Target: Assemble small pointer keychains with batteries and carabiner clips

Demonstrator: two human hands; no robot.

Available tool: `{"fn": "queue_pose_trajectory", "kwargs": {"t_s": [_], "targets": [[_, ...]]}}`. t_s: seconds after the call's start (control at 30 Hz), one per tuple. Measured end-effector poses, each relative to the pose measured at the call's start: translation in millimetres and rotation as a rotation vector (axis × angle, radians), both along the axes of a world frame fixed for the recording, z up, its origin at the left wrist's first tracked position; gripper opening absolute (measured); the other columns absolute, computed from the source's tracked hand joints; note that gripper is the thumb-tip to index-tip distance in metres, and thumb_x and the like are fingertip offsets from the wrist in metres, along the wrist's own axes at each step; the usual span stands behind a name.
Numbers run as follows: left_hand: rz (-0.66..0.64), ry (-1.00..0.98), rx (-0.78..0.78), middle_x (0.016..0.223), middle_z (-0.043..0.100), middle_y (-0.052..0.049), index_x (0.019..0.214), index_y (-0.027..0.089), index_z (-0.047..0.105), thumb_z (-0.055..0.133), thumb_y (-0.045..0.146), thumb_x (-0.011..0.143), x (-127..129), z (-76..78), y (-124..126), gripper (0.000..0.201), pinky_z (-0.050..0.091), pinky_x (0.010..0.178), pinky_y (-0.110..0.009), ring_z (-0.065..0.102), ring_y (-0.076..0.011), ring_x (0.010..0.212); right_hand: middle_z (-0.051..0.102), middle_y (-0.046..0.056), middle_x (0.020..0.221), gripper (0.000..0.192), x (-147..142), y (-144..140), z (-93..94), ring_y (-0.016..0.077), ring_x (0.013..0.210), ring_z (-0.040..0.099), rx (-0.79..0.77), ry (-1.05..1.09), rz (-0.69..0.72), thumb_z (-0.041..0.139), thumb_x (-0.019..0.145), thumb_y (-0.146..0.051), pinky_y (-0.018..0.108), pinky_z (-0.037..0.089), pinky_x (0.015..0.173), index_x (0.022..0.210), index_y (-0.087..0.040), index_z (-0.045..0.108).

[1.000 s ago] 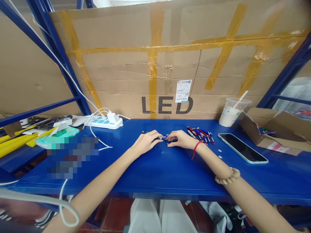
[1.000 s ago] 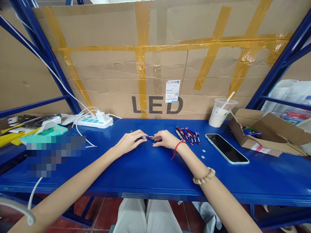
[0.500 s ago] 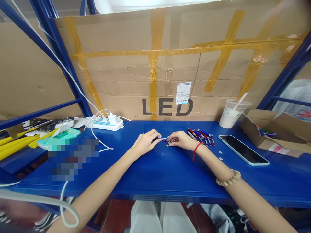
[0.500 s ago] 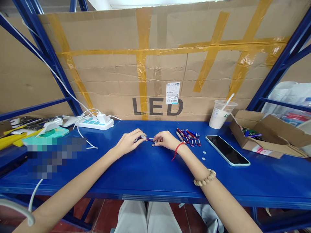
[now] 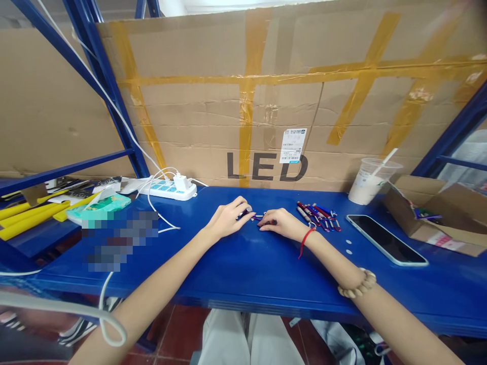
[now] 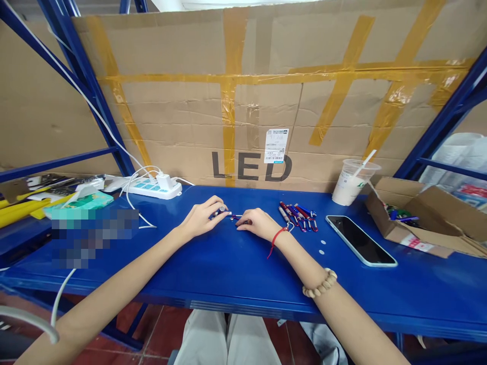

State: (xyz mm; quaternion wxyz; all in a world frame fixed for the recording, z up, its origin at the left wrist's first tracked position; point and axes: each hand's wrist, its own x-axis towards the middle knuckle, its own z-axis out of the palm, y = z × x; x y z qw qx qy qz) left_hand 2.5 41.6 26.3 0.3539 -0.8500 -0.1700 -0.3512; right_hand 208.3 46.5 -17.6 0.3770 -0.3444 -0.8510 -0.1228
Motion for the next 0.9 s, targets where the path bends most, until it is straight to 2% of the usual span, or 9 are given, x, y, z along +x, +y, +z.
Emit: {"fn": "queue_pose_trajectory", "kwargs": {"t_s": [0.23, 0.37, 0.43, 0.53, 0.7, 0.9], "targets": [[0.094, 0.053, -0.049, 0.089, 0.054, -0.001, 0.079, 0.015, 0.057, 0.031, 0.045, 0.089, 0.0, -1.4, 1.7, 0.040, 0.037, 0.050, -0.016, 0.050, -0.0043, 0.059, 0.065, 0.003, 0.088, 0.017, -8.0, -5.4, -2.4, 0.0149, 0.078, 0.061, 0.138, -0.054, -0.072, 0.052, 0.085, -0.026, 0.024, 0.044, 0.068, 0.085, -0.022, 0.069], [0.173, 0.088, -0.100, 0.092, 0.053, -0.001, 0.082, 0.016, 0.057, 0.027, 0.045, 0.090, 1.2, -1.7, -0.6, 0.043, 0.040, 0.054, -0.018, 0.052, -0.0060, 0.062, 0.065, 0.002, 0.090, 0.017, -9.5, -15.0, 0.8, 0.0141, 0.079, 0.061, 0.255, 0.140, -0.114, 0.051, 0.086, -0.026, 0.022, 0.042, 0.062, 0.084, -0.022, 0.067], [0.192, 0.114, -0.130, 0.095, 0.053, -0.002, 0.087, 0.017, 0.056, 0.024, 0.044, 0.090, 2.2, -2.0, -2.3, 0.042, 0.041, 0.056, -0.018, 0.054, -0.0075, 0.067, 0.066, 0.002, 0.089, 0.018, -11.0, -19.8, 2.3, 0.0135, 0.080, 0.061, 0.335, 0.299, -0.084, 0.050, 0.087, -0.026, 0.021, 0.042, 0.061, 0.085, -0.021, 0.067], [0.207, 0.169, -0.177, 0.097, 0.053, -0.002, 0.095, 0.019, 0.053, 0.020, 0.043, 0.091, 4.1, -3.5, -4.4, 0.041, 0.041, 0.056, -0.019, 0.056, -0.0100, 0.073, 0.067, 0.002, 0.085, 0.016, -15.9, -25.0, 2.2, 0.0121, 0.074, 0.060, 0.431, 0.456, 0.038, 0.053, 0.085, -0.027, 0.021, 0.044, 0.059, 0.085, -0.020, 0.067], [0.196, 0.209, -0.222, 0.098, 0.054, -0.003, 0.101, 0.019, 0.049, 0.018, 0.041, 0.092, 6.8, -7.2, -4.9, 0.039, 0.040, 0.057, -0.020, 0.057, -0.0126, 0.078, 0.067, 0.003, 0.080, 0.014, -24.8, -28.7, -2.2, 0.0110, 0.065, 0.059, 0.469, 0.462, 0.192, 0.057, 0.082, -0.027, 0.022, 0.046, 0.059, 0.079, -0.019, 0.068], [0.158, 0.128, -0.294, 0.093, 0.055, -0.002, 0.093, 0.019, 0.046, 0.017, 0.038, 0.092, 7.4, -7.2, -6.5, 0.035, 0.041, 0.062, -0.022, 0.056, -0.0133, 0.080, 0.067, 0.003, 0.080, 0.013, -24.4, -33.1, -1.0, 0.0101, 0.062, 0.058, 0.529, 0.477, 0.183, 0.058, 0.081, -0.027, 0.021, 0.045, 0.056, 0.079, -0.019, 0.068]]}}
